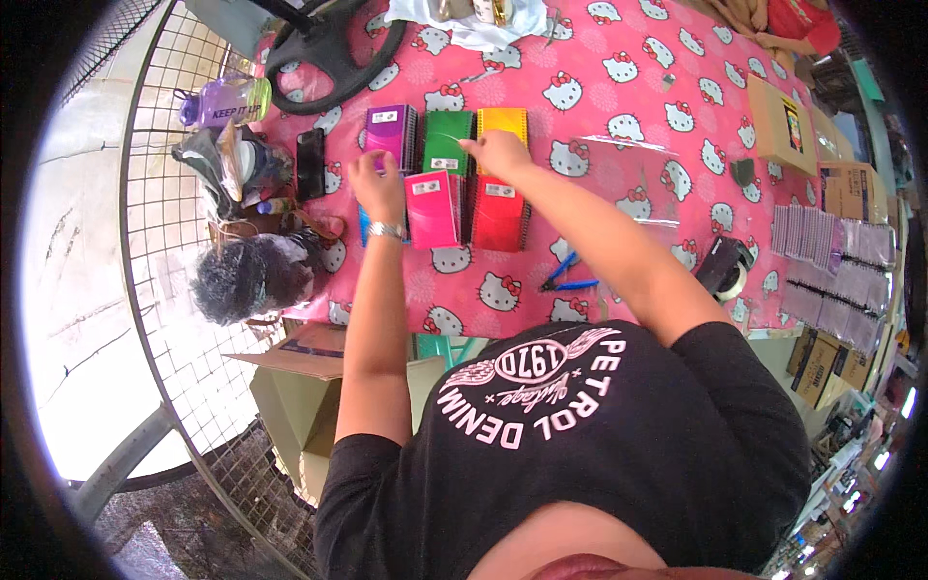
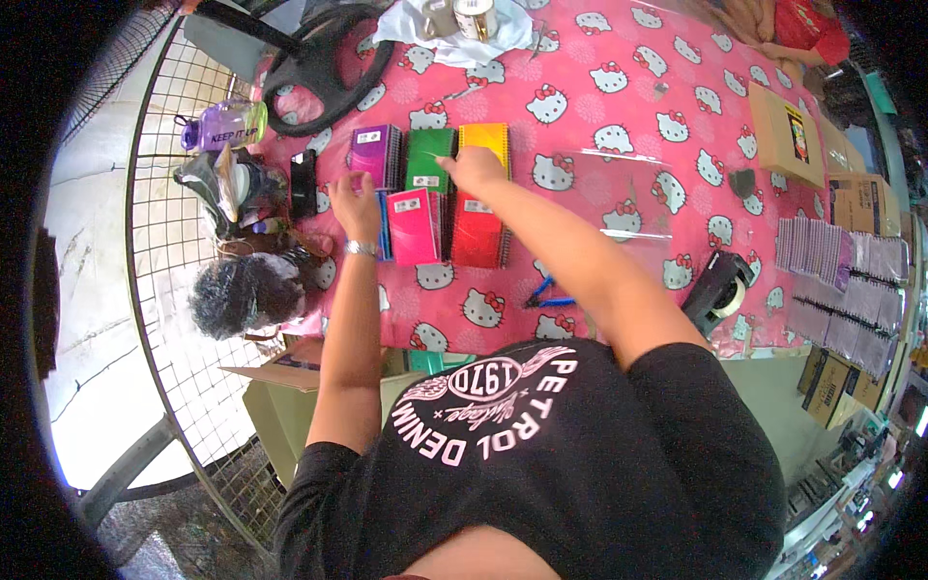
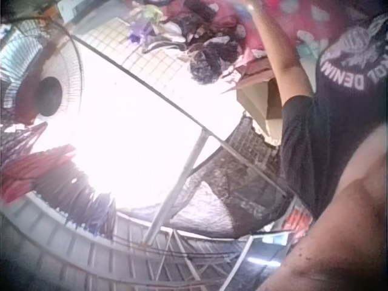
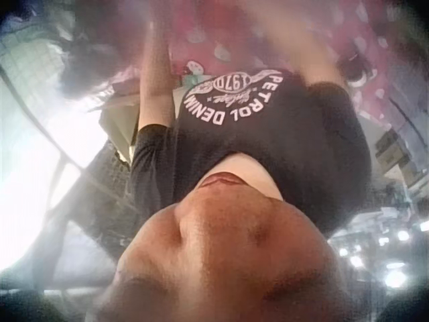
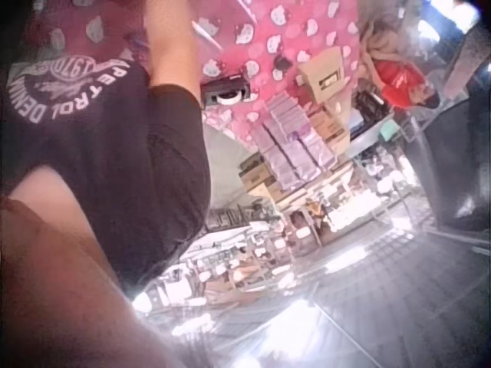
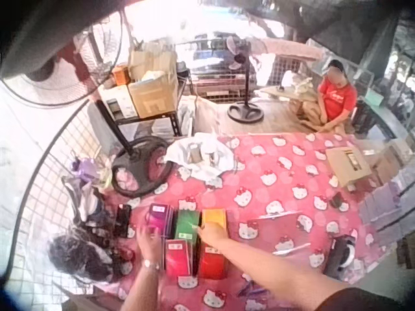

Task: The person picks up a stack of colorful notebooks, slides them into a clear plastic bag, and secures the opening with tape.

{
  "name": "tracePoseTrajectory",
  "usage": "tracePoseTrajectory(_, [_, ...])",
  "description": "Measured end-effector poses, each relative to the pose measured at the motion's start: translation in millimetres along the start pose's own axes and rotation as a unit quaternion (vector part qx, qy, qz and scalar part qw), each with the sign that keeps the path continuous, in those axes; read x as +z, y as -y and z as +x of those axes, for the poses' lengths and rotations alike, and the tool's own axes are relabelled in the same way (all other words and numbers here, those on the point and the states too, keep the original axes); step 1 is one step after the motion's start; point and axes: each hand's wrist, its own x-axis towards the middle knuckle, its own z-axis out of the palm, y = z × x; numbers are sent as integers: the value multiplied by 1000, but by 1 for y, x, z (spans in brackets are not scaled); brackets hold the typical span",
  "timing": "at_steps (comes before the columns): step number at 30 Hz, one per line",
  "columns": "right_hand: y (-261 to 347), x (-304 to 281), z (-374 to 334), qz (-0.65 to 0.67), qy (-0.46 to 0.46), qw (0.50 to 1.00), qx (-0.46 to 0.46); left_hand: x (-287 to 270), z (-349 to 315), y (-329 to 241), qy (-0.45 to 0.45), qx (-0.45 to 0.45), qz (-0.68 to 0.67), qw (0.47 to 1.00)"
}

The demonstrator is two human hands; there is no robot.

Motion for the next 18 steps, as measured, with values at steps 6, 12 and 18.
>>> tracePoseTrajectory(6, [50, 52, 12, -18, -103, 991, 84, 23, 52, 121, 187, -140, 8, 972])
tracePoseTrajectory(12, [69, 41, 23, 181, -183, 966, 4, 40, 63, 109, 223, -243, -163, 930])
tracePoseTrajectory(18, [97, 65, 53, 201, -73, 977, 17, 40, 84, 84, 214, -350, -419, 810])
